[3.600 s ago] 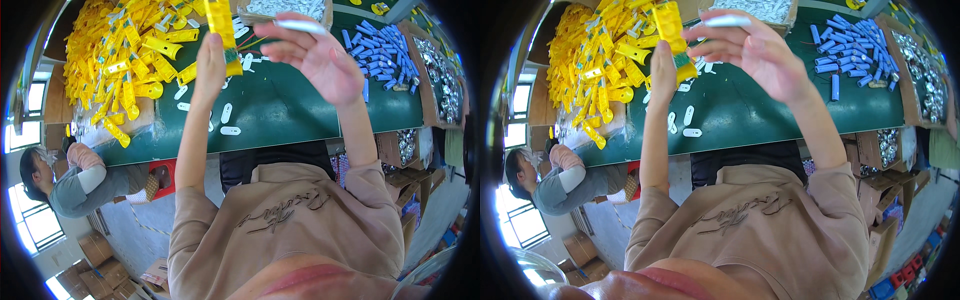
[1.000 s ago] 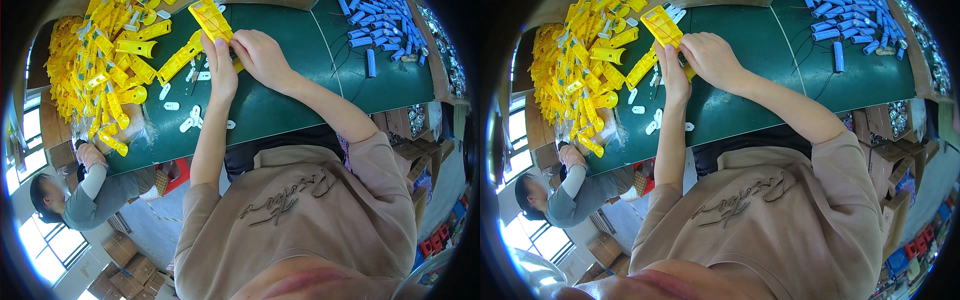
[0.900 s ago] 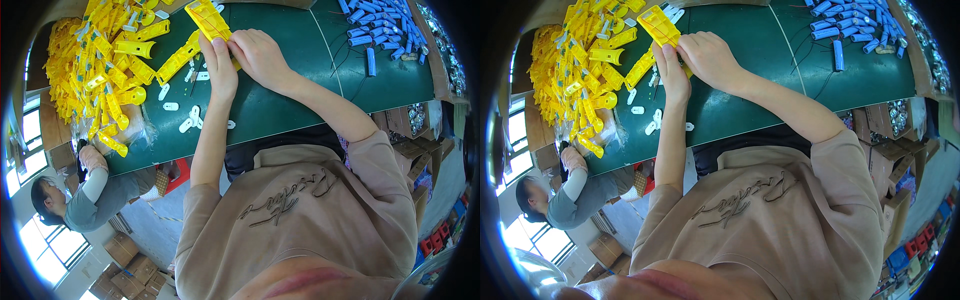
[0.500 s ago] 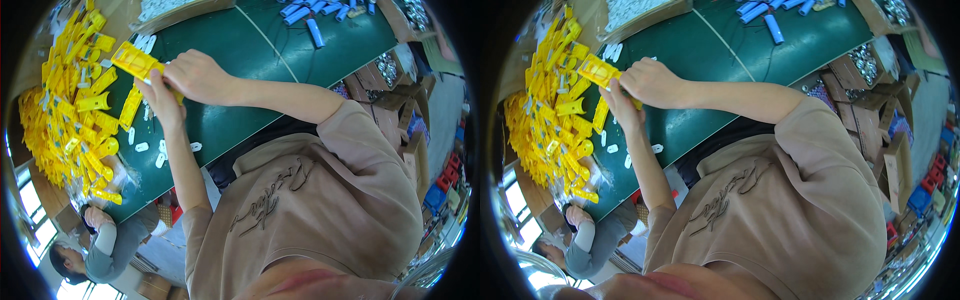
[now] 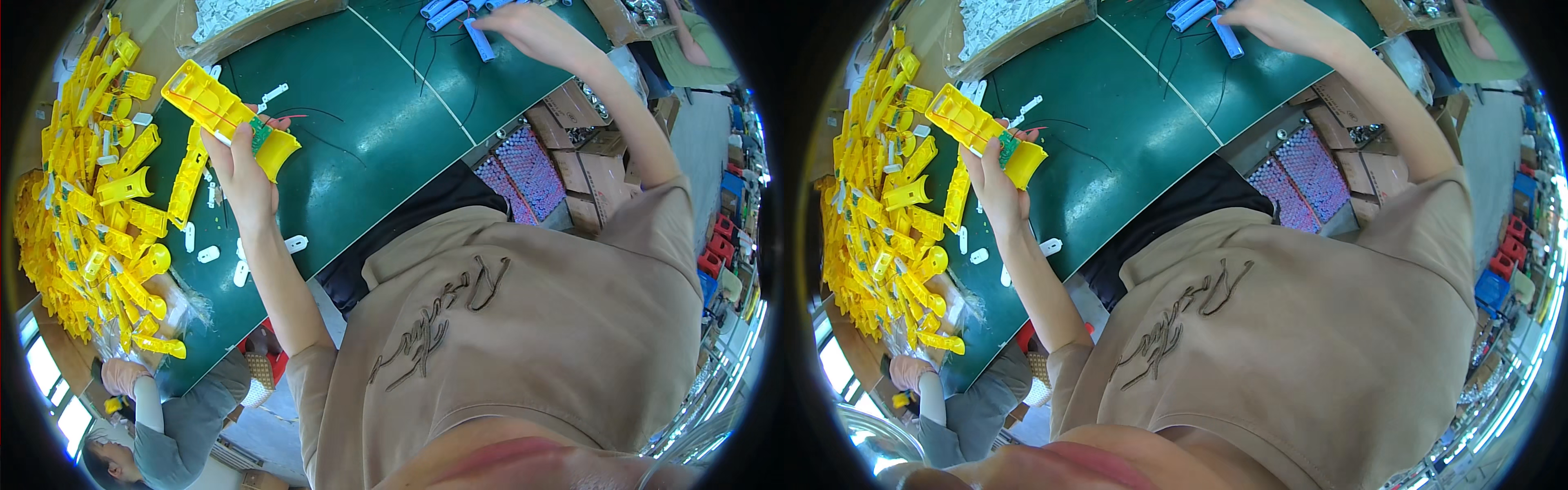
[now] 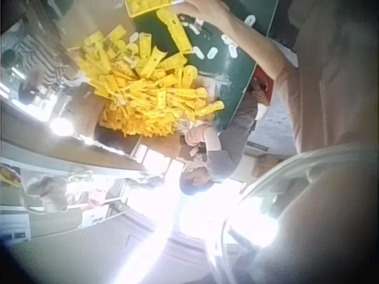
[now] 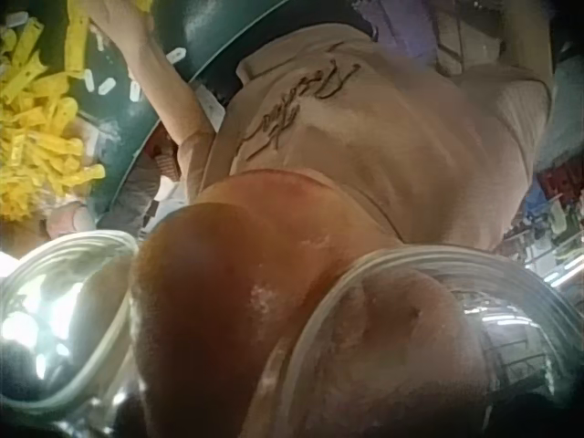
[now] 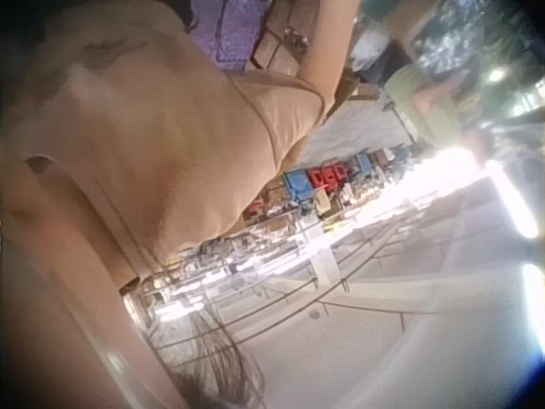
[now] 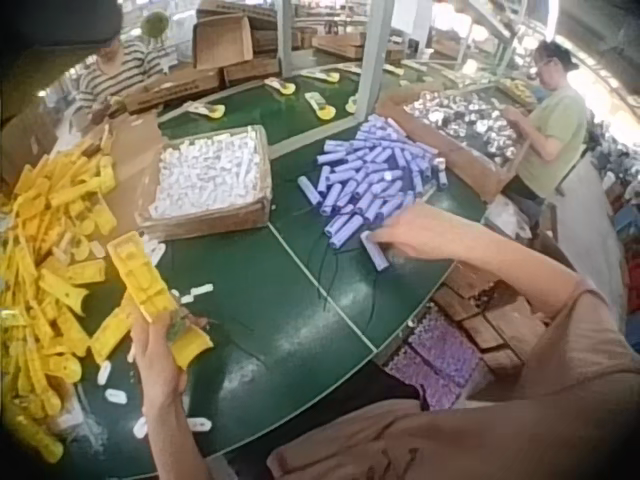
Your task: The person assembles internal components into plastic housings by hand, inserting lithium-ion batteries, circuit boards, wiring, and plastic mounting brackets into the plastic housings.
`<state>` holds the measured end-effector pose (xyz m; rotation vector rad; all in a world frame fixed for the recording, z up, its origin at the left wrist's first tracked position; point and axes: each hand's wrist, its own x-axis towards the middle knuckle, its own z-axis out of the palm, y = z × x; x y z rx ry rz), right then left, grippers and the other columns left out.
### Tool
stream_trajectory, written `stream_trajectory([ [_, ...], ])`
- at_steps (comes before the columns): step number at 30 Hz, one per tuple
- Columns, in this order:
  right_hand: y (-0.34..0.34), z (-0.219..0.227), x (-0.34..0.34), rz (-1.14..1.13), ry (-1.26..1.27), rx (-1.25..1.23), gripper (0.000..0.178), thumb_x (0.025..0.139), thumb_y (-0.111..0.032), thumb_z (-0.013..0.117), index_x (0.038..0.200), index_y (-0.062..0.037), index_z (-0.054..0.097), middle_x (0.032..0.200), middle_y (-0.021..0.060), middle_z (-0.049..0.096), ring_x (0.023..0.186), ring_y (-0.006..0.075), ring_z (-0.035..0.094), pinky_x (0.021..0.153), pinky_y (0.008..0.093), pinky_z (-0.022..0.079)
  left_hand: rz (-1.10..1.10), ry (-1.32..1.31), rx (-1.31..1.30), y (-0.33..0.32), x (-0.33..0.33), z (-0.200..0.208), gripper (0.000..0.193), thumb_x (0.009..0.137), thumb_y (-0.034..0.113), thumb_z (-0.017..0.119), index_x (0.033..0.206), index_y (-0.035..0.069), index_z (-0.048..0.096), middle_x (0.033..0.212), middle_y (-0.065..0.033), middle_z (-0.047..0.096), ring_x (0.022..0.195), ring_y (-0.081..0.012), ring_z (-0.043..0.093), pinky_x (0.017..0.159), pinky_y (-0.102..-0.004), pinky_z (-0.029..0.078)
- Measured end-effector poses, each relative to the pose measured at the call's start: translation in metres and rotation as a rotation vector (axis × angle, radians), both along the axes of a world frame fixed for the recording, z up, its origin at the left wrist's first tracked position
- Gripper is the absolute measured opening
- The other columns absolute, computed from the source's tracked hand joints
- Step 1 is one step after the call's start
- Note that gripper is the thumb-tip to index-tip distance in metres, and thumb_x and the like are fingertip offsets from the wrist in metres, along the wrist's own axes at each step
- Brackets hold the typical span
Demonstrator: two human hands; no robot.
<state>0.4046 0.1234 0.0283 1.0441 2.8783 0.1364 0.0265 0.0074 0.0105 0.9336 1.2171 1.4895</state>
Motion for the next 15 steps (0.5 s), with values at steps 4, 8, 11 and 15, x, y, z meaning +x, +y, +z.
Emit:
stream_trajectory([
  [4, -0.007, 0.012, -0.010, 0.251, -0.101, 0.087, 0.031, 0.076, -0.016, 0.063, 0.104, -0.0047, 0.054, 0.091, 0.0073, 0.051, 0.087, 0.0243, 0.054, 0.076, 0.0351, 0.046, -0.045, 0.049, -0.016, -0.006, -0.001, -0.008, 0.037, 0.092, 0.005, 0.041, 0.128, 0.006, 0.035, 0.108, -0.0130, 0.054, 0.088, -0.0204, 0.060, 0.082, -0.0397, 0.052],
  [8, 0.009, -0.006, -0.012, 0.336, -0.141, -0.084, 0.028, 0.077, -0.011, 0.061, 0.103, -0.0049, 0.052, 0.097, 0.0096, 0.052, 0.092, 0.0272, 0.055, 0.079, 0.0366, 0.046, -0.175, -0.019, 0.049, -0.002, -0.001, -0.013, 0.034, 0.091, 0.005, 0.042, 0.125, 0.005, 0.038, 0.107, -0.0125, 0.055, 0.088, -0.0197, 0.060, 0.082, -0.0392, 0.052],
  [11, 0.024, 0.004, 0.005, 0.310, -0.058, -0.209, 0.030, 0.077, -0.007, 0.060, 0.106, -0.0038, 0.053, 0.106, 0.0114, 0.054, 0.099, 0.0276, 0.054, 0.083, 0.0363, 0.046, -0.176, -0.076, 0.048, -0.004, -0.008, -0.009, 0.033, 0.091, 0.007, 0.043, 0.123, 0.006, 0.039, 0.105, -0.0122, 0.055, 0.087, -0.0197, 0.060, 0.083, -0.0421, 0.053],
  [15, 0.001, -0.001, 0.018, 0.298, -0.135, -0.051, 0.033, 0.076, -0.008, 0.061, 0.107, -0.0016, 0.054, 0.112, 0.0134, 0.054, 0.101, 0.0278, 0.054, 0.086, 0.0359, 0.046, -0.186, -0.110, 0.044, -0.006, -0.009, -0.004, 0.030, 0.091, 0.006, 0.040, 0.121, 0.005, 0.037, 0.104, -0.0115, 0.054, 0.085, -0.0197, 0.061, 0.077, -0.0372, 0.054],
])
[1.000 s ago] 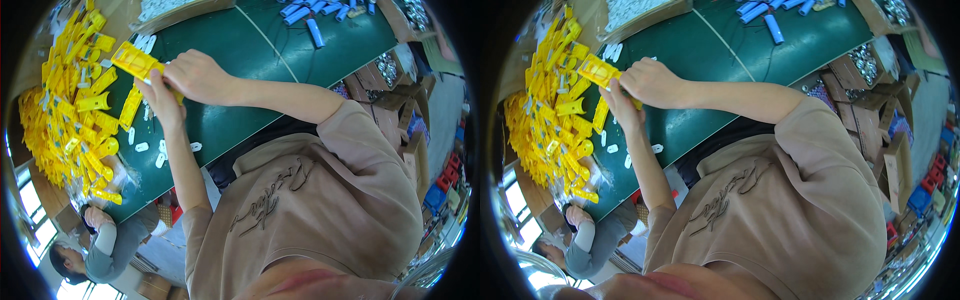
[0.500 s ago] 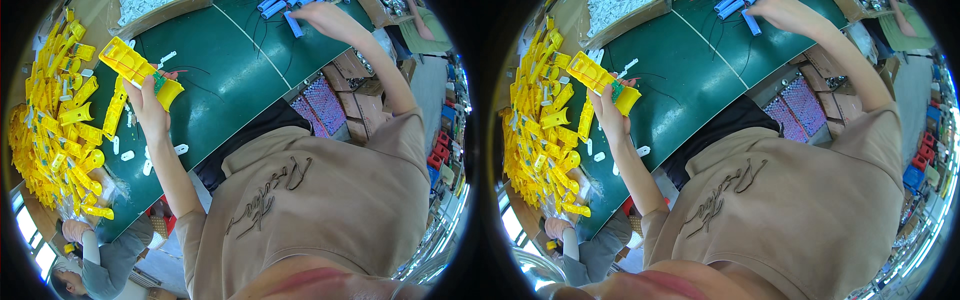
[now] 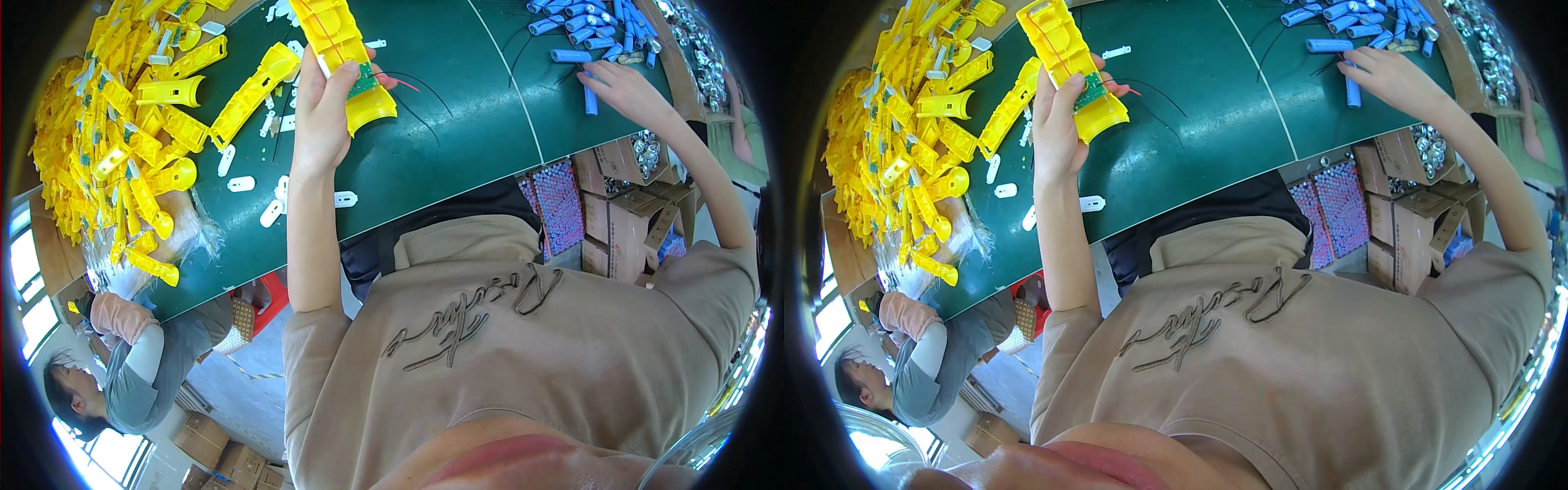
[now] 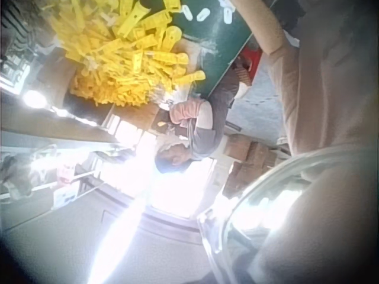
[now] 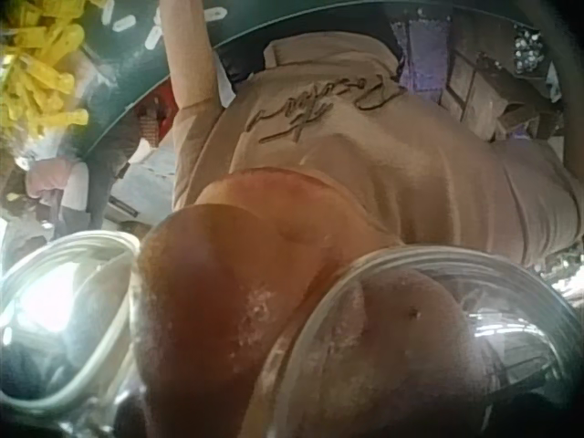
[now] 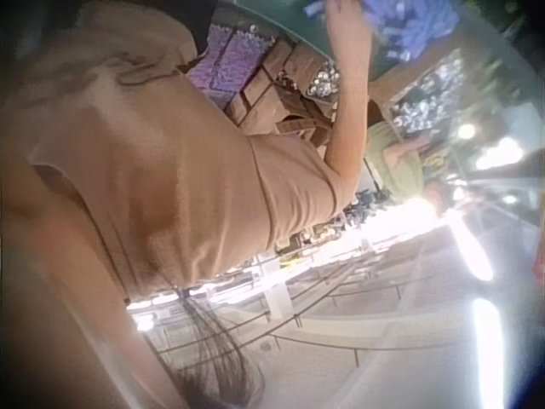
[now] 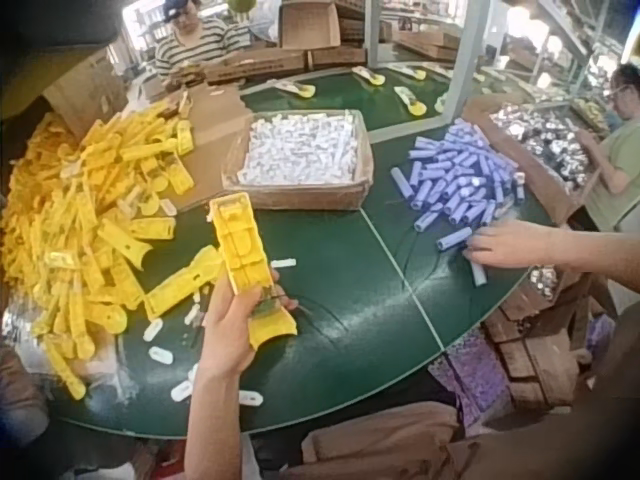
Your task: The person assembles internal components into plastic housings by hand, inserting lithium-ion batteries, circuit boards, wiring, and plastic mounting brackets into the plastic housings.
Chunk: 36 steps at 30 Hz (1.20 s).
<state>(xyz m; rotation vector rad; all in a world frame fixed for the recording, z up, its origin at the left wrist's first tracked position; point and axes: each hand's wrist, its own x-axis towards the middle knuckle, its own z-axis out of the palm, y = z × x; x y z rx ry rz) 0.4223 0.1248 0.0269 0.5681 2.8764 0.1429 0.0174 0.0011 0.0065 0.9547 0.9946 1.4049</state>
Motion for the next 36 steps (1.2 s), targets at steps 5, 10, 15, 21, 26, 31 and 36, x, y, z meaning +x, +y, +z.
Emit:
stream_trajectory([
  [5, -0.006, -0.001, -0.016, -0.013, -0.053, 0.159, 0.026, 0.076, -0.018, 0.065, 0.095, -0.0027, 0.055, 0.100, 0.0112, 0.058, 0.089, 0.0241, 0.057, 0.077, 0.0334, 0.046, -0.003, 0.012, -0.025, 0.000, -0.001, 0.001, 0.032, 0.091, 0.005, 0.040, 0.122, 0.005, 0.036, 0.104, -0.0116, 0.054, 0.085, -0.0197, 0.061, 0.076, -0.0376, 0.054],
  [10, -0.010, -0.019, -0.032, -0.165, 0.122, 0.018, 0.024, 0.080, -0.020, 0.064, 0.090, -0.0027, 0.052, 0.081, 0.0108, 0.057, 0.079, 0.0281, 0.058, 0.068, 0.0375, 0.047, 0.061, 0.035, -0.074, 0.000, 0.000, 0.002, 0.034, 0.090, 0.008, 0.042, 0.124, 0.005, 0.037, 0.105, -0.0120, 0.053, 0.087, -0.0200, 0.060, 0.081, -0.0419, 0.054],
  [15, -0.019, -0.019, -0.040, -0.323, 0.267, -0.181, 0.022, 0.083, -0.015, 0.062, 0.096, -0.0035, 0.049, 0.080, 0.0124, 0.058, 0.072, 0.0280, 0.059, 0.064, 0.0363, 0.047, 0.045, 0.128, -0.019, 0.002, -0.001, -0.004, 0.035, 0.091, 0.006, 0.040, 0.125, 0.005, 0.034, 0.107, -0.0122, 0.052, 0.086, -0.0199, 0.059, 0.081, -0.0411, 0.054],
  [21, -0.033, -0.012, -0.108, -0.726, 1.102, -1.108, 0.021, 0.087, -0.014, 0.057, 0.105, -0.0057, 0.053, 0.078, 0.0084, 0.057, 0.074, 0.0178, 0.056, 0.065, 0.0290, 0.045, 0.069, 0.132, 0.016, 0.001, 0.001, -0.007, 0.034, 0.093, 0.005, 0.040, 0.125, 0.005, 0.028, 0.106, -0.0104, 0.050, 0.085, -0.0189, 0.060, 0.076, -0.0341, 0.053],
  [26, -0.059, -0.013, -0.195, -0.559, 1.265, -1.244, 0.024, 0.091, -0.013, 0.055, 0.113, -0.0017, 0.052, 0.083, 0.0034, 0.057, 0.069, 0.0092, 0.053, 0.061, 0.0225, 0.043, 0.083, 0.099, -0.011, 0.000, 0.003, -0.004, 0.031, 0.097, 0.016, 0.039, 0.124, 0.007, 0.029, 0.107, -0.0103, 0.050, 0.085, -0.0185, 0.060, 0.075, -0.0344, 0.053],
  [31, -0.074, -0.024, -0.264, -0.363, 1.293, -0.580, 0.013, 0.086, -0.020, 0.060, 0.091, -0.0076, 0.061, 0.076, 0.0058, 0.057, 0.072, 0.0202, 0.057, 0.063, 0.0272, 0.045, 0.071, 0.046, 0.011, 0.001, -0.001, -0.016, 0.035, 0.100, 0.032, 0.035, 0.125, 0.008, 0.030, 0.108, -0.0093, 0.049, 0.090, -0.0170, 0.057, 0.080, -0.0321, 0.049],
  [36, -0.077, -0.043, -0.284, -0.351, 1.275, -0.131, 0.016, 0.081, -0.023, 0.067, 0.086, -0.0095, 0.060, 0.071, 0.0034, 0.055, 0.065, 0.0208, 0.057, 0.057, 0.0319, 0.045, 0.255, 0.172, 0.001, 0.003, 0.006, -0.012, 0.031, 0.099, 0.028, 0.038, 0.121, 0.006, 0.035, 0.103, -0.0063, 0.050, 0.097, -0.0118, 0.047, 0.087, -0.0264, 0.037],
])
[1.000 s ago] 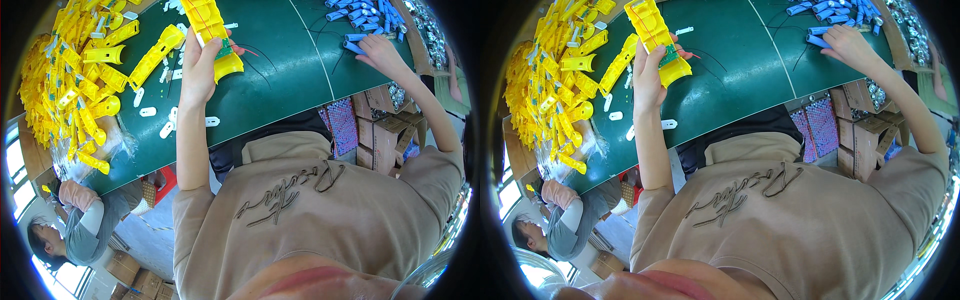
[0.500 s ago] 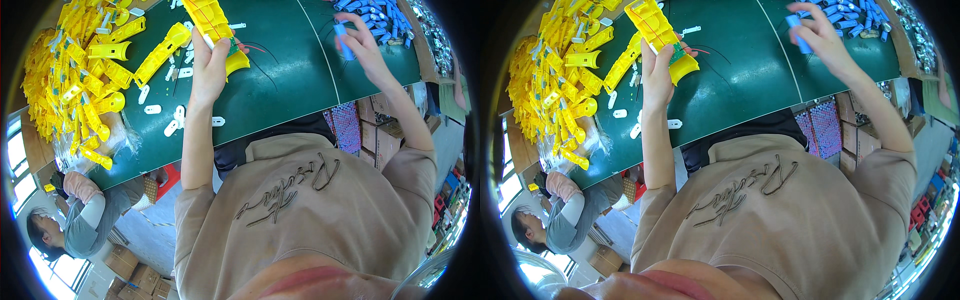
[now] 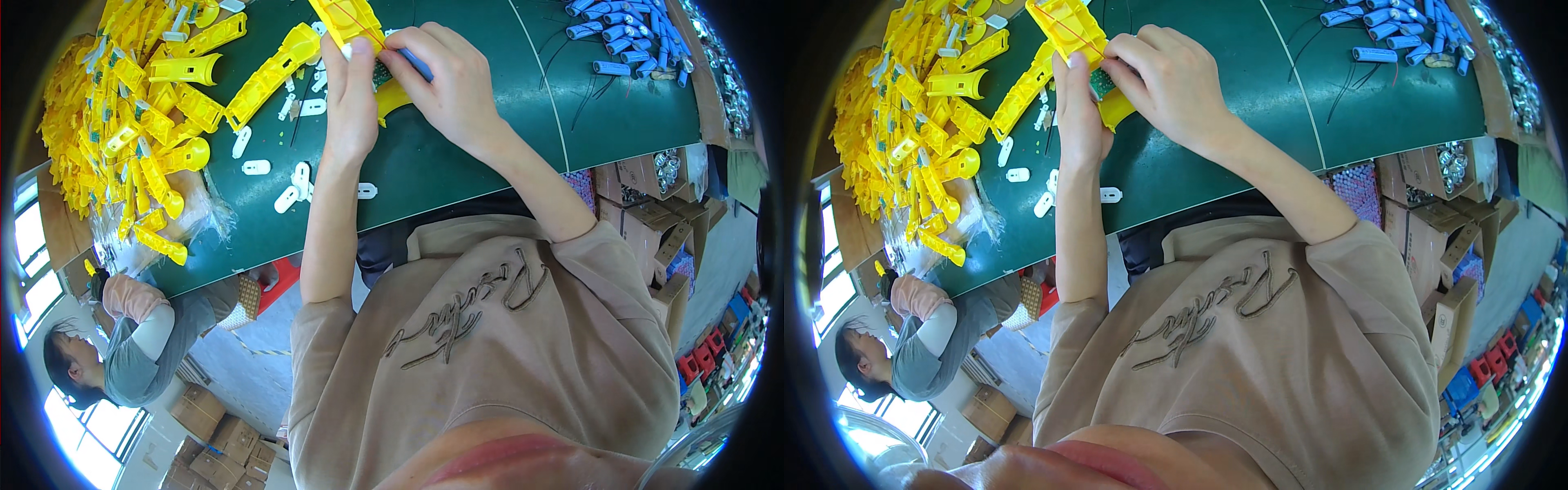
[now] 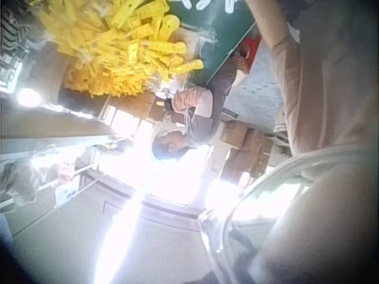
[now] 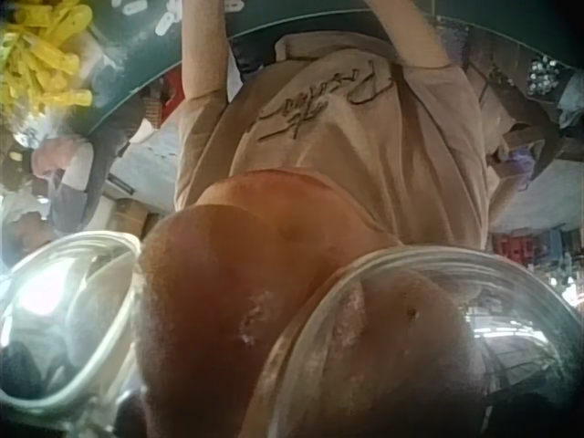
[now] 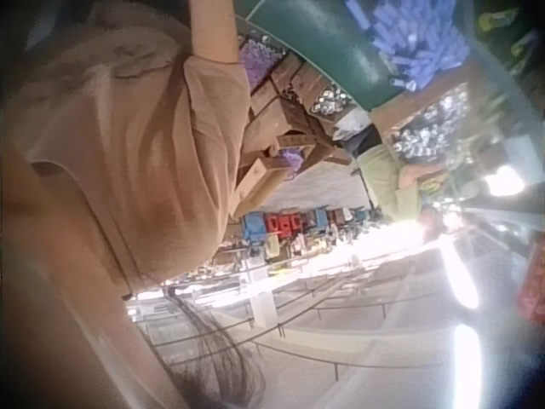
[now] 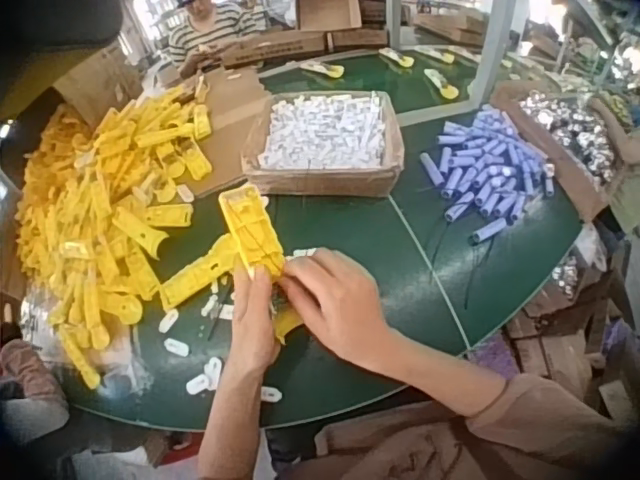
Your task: The person assembles internal components into plastic housings by hand, inserting lithium-ion batteries, circuit boards, wiring, and plastic mounting brackets into the plastic housings.
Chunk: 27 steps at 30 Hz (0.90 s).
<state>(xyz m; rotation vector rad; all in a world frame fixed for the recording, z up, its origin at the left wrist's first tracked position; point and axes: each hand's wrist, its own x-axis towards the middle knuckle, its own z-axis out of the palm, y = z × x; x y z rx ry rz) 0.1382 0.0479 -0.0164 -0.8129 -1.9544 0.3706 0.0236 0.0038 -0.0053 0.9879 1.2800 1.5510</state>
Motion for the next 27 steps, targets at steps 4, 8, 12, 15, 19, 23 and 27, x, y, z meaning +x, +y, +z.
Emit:
stream_trajectory([
  [4, -0.008, -0.004, -0.006, -0.064, -0.052, 0.151, 0.014, 0.078, -0.021, 0.068, 0.084, -0.0102, 0.060, 0.071, 0.0041, 0.055, 0.065, 0.0198, 0.057, 0.056, 0.0312, 0.045, -0.021, -0.024, 0.020, 0.003, -0.003, -0.002, 0.029, 0.097, 0.021, 0.044, 0.119, 0.005, 0.035, 0.101, -0.0059, 0.050, 0.093, -0.0117, 0.048, 0.084, -0.0258, 0.039],
  [8, -0.018, -0.003, -0.010, -0.050, -0.072, 0.046, 0.009, 0.080, -0.014, 0.064, 0.085, -0.0085, 0.060, 0.073, 0.0064, 0.056, 0.068, 0.0209, 0.058, 0.059, 0.0314, 0.045, 0.006, -0.113, -0.033, 0.004, -0.007, -0.004, 0.029, 0.093, 0.010, 0.046, 0.118, 0.004, 0.035, 0.100, -0.0056, 0.050, 0.091, -0.0110, 0.048, 0.082, -0.0265, 0.040],
  [12, -0.011, -0.004, -0.001, 0.147, 0.187, -0.213, 0.017, 0.084, -0.010, 0.056, 0.099, -0.0040, 0.061, 0.084, 0.0132, 0.061, 0.076, 0.0245, 0.062, 0.066, 0.0339, 0.049, 0.007, -0.041, -0.009, 0.007, -0.012, -0.010, 0.030, 0.091, 0.006, 0.044, 0.119, 0.004, 0.034, 0.102, -0.0070, 0.049, 0.090, -0.0108, 0.049, 0.079, -0.0255, 0.042],
  [15, 0.007, 0.006, 0.021, 0.219, 0.196, -0.388, 0.030, 0.091, -0.019, 0.049, 0.118, -0.0073, 0.054, 0.092, 0.0165, 0.062, 0.082, 0.0274, 0.062, 0.072, 0.0357, 0.050, -0.070, -0.077, -0.023, 0.005, -0.008, -0.004, 0.031, 0.092, 0.007, 0.044, 0.121, 0.003, 0.033, 0.104, -0.0081, 0.049, 0.087, -0.0116, 0.053, 0.076, -0.0258, 0.047],
  [19, 0.022, 0.049, 0.019, 0.250, 0.234, -0.474, 0.023, 0.089, -0.010, 0.056, 0.109, -0.0012, 0.051, 0.080, 0.0044, 0.055, 0.067, 0.0091, 0.051, 0.060, 0.0229, 0.043, -0.160, 0.086, 0.005, 0.002, -0.005, -0.007, 0.031, 0.093, 0.006, 0.040, 0.124, 0.004, 0.034, 0.106, -0.0102, 0.052, 0.090, -0.0165, 0.059, 0.078, -0.0298, 0.051],
  [23, 0.039, 0.046, 0.000, 0.254, 0.153, -0.342, 0.021, 0.087, -0.011, 0.058, 0.105, -0.0017, 0.052, 0.079, 0.0119, 0.057, 0.066, 0.0194, 0.057, 0.059, 0.0281, 0.046, -0.207, 0.150, 0.001, 0.002, 0.004, -0.008, 0.033, 0.093, 0.006, 0.039, 0.126, 0.003, 0.032, 0.106, -0.0109, 0.052, 0.090, -0.0162, 0.059, 0.079, -0.0295, 0.051],
  [27, 0.038, 0.024, -0.013, 0.196, 0.137, -0.121, 0.019, 0.086, -0.011, 0.058, 0.102, -0.0012, 0.054, 0.086, 0.0172, 0.061, 0.075, 0.0311, 0.061, 0.064, 0.0338, 0.049, -0.193, 0.118, 0.015, 0.004, 0.002, -0.005, 0.033, 0.093, 0.004, 0.040, 0.123, 0.001, 0.030, 0.102, -0.0097, 0.050, 0.083, -0.0131, 0.058, 0.072, -0.0268, 0.050],
])
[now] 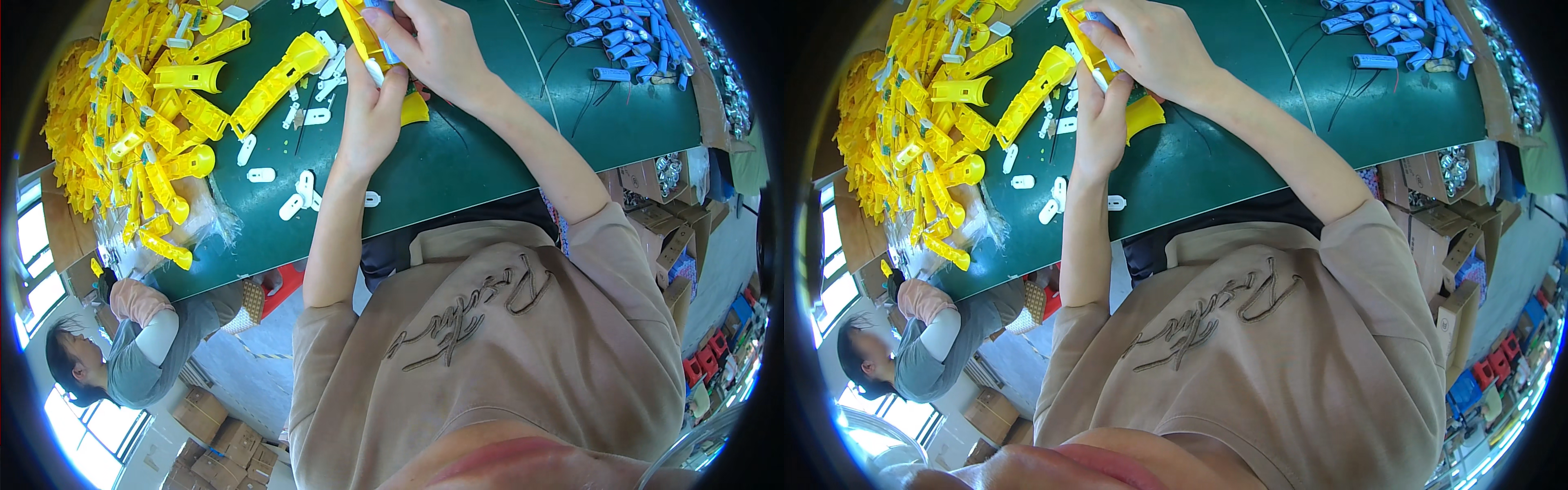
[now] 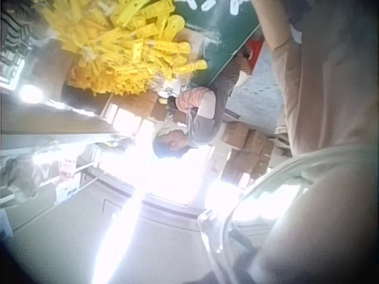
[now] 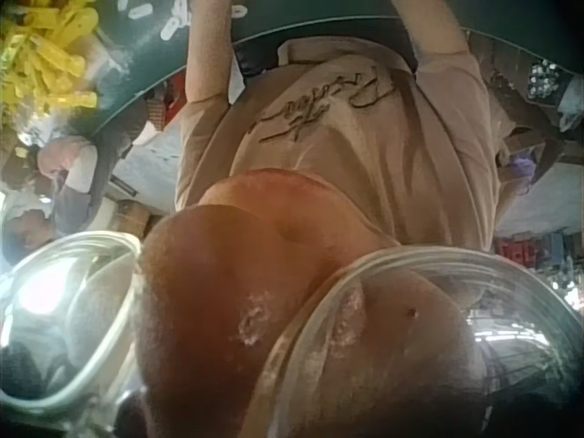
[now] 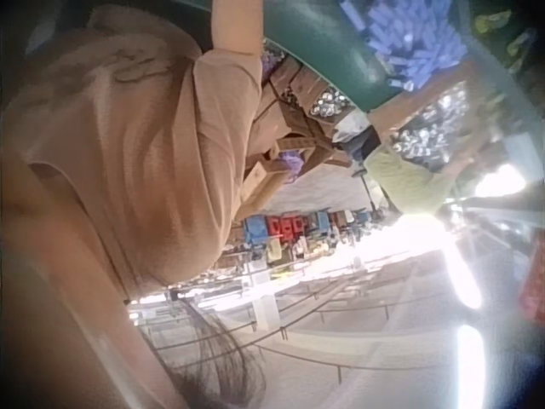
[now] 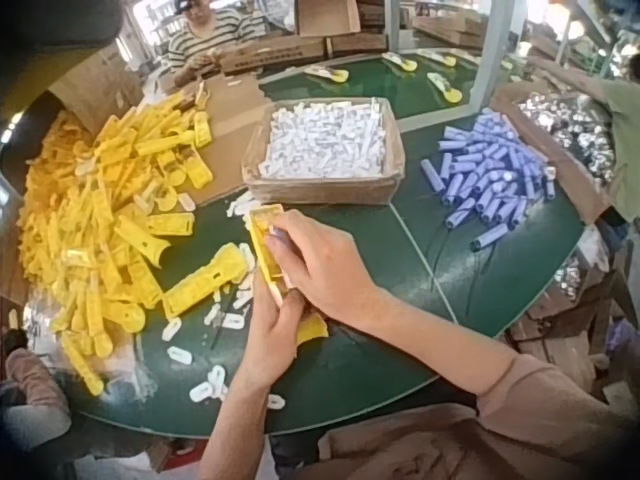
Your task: The person assembles internal components into plastic housings by hand, inserting lithium-ion batteries, circuit boards, wiring, and plastic mounting brackets into the plastic housings.
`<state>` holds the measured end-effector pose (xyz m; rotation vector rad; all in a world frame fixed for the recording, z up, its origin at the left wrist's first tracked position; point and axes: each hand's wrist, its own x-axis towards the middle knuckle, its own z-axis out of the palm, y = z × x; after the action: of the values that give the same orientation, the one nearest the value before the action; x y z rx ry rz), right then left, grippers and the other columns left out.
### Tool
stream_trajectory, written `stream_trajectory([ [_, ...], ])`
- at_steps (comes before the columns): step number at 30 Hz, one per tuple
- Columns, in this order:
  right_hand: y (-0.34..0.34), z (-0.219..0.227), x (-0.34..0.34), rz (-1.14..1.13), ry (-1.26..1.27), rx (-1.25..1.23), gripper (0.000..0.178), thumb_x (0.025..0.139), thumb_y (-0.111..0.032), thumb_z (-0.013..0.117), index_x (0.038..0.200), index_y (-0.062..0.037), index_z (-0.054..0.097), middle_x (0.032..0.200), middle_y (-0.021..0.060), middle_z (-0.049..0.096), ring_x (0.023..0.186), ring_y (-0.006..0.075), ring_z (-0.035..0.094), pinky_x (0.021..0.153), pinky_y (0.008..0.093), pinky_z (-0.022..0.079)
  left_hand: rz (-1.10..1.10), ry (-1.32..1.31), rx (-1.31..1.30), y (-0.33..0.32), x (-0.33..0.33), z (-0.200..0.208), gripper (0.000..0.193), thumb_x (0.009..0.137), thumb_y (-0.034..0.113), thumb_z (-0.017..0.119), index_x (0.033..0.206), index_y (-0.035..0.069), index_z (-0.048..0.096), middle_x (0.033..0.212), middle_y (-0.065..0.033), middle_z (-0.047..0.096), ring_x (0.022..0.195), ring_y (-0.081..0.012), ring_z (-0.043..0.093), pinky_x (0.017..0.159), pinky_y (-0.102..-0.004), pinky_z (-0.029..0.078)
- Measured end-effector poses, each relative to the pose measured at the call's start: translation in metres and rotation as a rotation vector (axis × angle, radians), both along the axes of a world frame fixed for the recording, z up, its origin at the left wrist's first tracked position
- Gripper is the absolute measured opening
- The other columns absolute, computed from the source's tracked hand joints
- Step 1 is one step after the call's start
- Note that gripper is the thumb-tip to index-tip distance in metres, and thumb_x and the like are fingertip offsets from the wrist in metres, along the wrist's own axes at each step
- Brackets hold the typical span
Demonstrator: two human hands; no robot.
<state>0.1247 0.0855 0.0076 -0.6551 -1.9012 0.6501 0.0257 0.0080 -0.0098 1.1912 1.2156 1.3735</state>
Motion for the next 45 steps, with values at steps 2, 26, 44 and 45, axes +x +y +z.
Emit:
stream_trajectory([
  [2, 0.000, -0.008, -0.004, -0.036, -0.004, 0.028, 0.019, 0.087, -0.011, 0.058, 0.103, -0.0010, 0.055, 0.088, 0.0173, 0.061, 0.077, 0.0318, 0.062, 0.065, 0.0348, 0.050, 0.018, 0.032, -0.049, -0.004, 0.004, 0.010, 0.033, 0.093, 0.004, 0.040, 0.124, 0.001, 0.028, 0.102, -0.0110, 0.050, 0.085, -0.0130, 0.057, 0.073, -0.0272, 0.050],
  [26, 0.178, 0.034, 0.077, -0.162, -0.670, 0.251, 0.026, 0.084, -0.023, 0.057, 0.095, -0.0011, 0.064, 0.082, 0.0191, 0.063, 0.077, 0.0347, 0.062, 0.065, 0.0413, 0.049, 0.144, -0.419, -0.214, -0.008, -0.014, 0.024, 0.036, 0.090, 0.013, 0.040, 0.125, 0.005, 0.033, 0.102, -0.0123, 0.052, 0.080, -0.0197, 0.059, 0.071, -0.0397, 0.056],
  [44, 0.110, 0.050, 0.066, 0.530, 0.239, -0.897, 0.019, 0.088, -0.007, 0.060, 0.106, -0.0053, 0.051, 0.081, 0.0002, 0.054, 0.070, 0.0094, 0.052, 0.061, 0.0213, 0.042, 0.005, -0.379, -0.136, -0.011, -0.011, 0.023, 0.040, 0.090, 0.007, 0.039, 0.129, 0.006, 0.028, 0.105, -0.0120, 0.049, 0.085, -0.0184, 0.057, 0.075, -0.0373, 0.054],
  [45, 0.096, 0.051, 0.067, 0.531, 0.236, -0.900, 0.019, 0.088, -0.007, 0.060, 0.106, -0.0053, 0.051, 0.081, 0.0002, 0.054, 0.070, 0.0094, 0.052, 0.061, 0.0213, 0.042, -0.014, -0.363, -0.096, -0.012, -0.009, 0.024, 0.040, 0.090, 0.006, 0.039, 0.128, 0.005, 0.028, 0.105, -0.0121, 0.049, 0.086, -0.0182, 0.056, 0.076, -0.0368, 0.053],
])
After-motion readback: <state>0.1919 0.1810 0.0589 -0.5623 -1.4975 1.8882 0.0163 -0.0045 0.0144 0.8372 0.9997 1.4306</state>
